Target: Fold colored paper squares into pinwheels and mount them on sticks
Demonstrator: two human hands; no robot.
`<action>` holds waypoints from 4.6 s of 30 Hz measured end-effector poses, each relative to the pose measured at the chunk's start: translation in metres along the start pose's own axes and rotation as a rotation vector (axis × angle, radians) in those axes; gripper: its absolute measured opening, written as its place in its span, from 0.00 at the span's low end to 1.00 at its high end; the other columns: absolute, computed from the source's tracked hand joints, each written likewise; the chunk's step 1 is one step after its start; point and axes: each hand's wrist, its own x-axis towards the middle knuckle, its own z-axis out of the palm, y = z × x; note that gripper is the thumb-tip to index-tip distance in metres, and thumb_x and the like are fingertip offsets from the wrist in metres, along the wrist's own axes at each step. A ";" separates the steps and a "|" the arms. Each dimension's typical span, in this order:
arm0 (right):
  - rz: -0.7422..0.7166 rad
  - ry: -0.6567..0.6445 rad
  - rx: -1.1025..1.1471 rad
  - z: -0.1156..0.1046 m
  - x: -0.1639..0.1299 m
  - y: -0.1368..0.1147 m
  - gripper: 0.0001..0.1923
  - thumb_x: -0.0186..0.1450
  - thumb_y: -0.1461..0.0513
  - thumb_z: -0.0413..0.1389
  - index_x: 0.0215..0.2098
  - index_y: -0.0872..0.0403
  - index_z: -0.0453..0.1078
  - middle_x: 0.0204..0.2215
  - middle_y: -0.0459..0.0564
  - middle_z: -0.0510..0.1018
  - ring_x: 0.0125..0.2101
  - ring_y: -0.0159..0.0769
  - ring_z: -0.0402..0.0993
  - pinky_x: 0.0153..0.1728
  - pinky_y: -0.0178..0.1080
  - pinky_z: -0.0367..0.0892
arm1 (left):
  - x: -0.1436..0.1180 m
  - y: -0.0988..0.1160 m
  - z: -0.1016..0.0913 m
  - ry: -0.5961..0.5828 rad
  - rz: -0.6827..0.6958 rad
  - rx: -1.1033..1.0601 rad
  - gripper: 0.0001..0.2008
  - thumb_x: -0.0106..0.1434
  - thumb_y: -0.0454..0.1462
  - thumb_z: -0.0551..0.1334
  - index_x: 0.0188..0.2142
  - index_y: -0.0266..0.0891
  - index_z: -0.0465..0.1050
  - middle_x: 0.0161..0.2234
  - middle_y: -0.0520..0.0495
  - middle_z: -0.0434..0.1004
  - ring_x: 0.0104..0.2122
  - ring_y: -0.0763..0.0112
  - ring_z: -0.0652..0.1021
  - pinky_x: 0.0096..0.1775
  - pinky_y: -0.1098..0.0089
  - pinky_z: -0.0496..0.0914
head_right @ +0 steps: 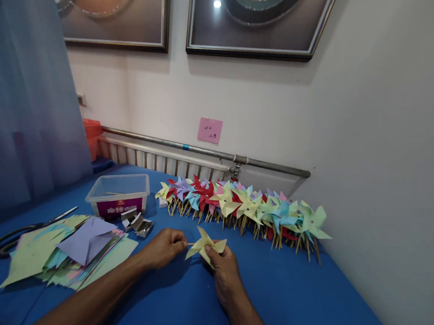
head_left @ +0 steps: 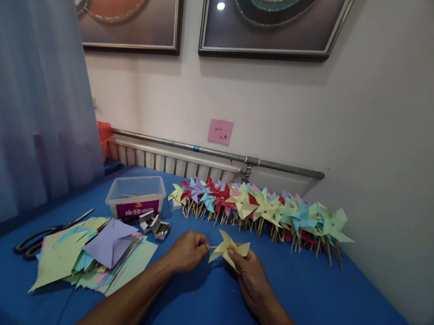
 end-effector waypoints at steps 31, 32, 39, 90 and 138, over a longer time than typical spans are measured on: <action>-0.020 0.015 -0.014 0.000 0.002 0.001 0.23 0.42 0.57 0.76 0.32 0.54 0.75 0.24 0.44 0.80 0.26 0.36 0.74 0.32 0.37 0.68 | -0.002 0.003 0.000 -0.003 -0.018 0.022 0.10 0.61 0.37 0.56 0.28 0.37 0.73 0.22 0.53 0.68 0.24 0.74 0.66 0.27 0.72 0.55; -0.021 0.013 -0.016 -0.001 0.002 0.001 0.23 0.42 0.57 0.76 0.32 0.54 0.75 0.24 0.44 0.80 0.26 0.36 0.74 0.32 0.37 0.68 | -0.002 0.003 0.000 -0.001 -0.010 0.026 0.10 0.62 0.37 0.56 0.28 0.37 0.73 0.22 0.53 0.68 0.25 0.73 0.66 0.27 0.72 0.55; -0.022 0.024 -0.009 0.000 0.001 0.001 0.25 0.40 0.55 0.76 0.33 0.55 0.75 0.24 0.44 0.80 0.26 0.36 0.74 0.33 0.37 0.68 | -0.002 0.001 0.001 -0.014 -0.006 0.037 0.10 0.62 0.38 0.56 0.28 0.37 0.72 0.21 0.54 0.66 0.24 0.73 0.65 0.27 0.72 0.55; -0.018 0.027 0.014 -0.001 0.003 0.003 0.25 0.40 0.56 0.77 0.32 0.55 0.75 0.24 0.46 0.81 0.26 0.35 0.75 0.32 0.36 0.69 | -0.005 0.003 0.006 0.096 0.029 0.074 0.09 0.61 0.38 0.58 0.30 0.38 0.75 0.23 0.52 0.73 0.25 0.73 0.70 0.28 0.72 0.57; -0.031 0.043 0.015 0.000 0.004 0.001 0.24 0.40 0.57 0.76 0.32 0.56 0.76 0.24 0.46 0.82 0.27 0.36 0.75 0.34 0.37 0.69 | -0.008 0.008 0.007 0.085 0.061 0.078 0.08 0.61 0.37 0.58 0.30 0.38 0.75 0.24 0.52 0.73 0.26 0.73 0.70 0.29 0.72 0.57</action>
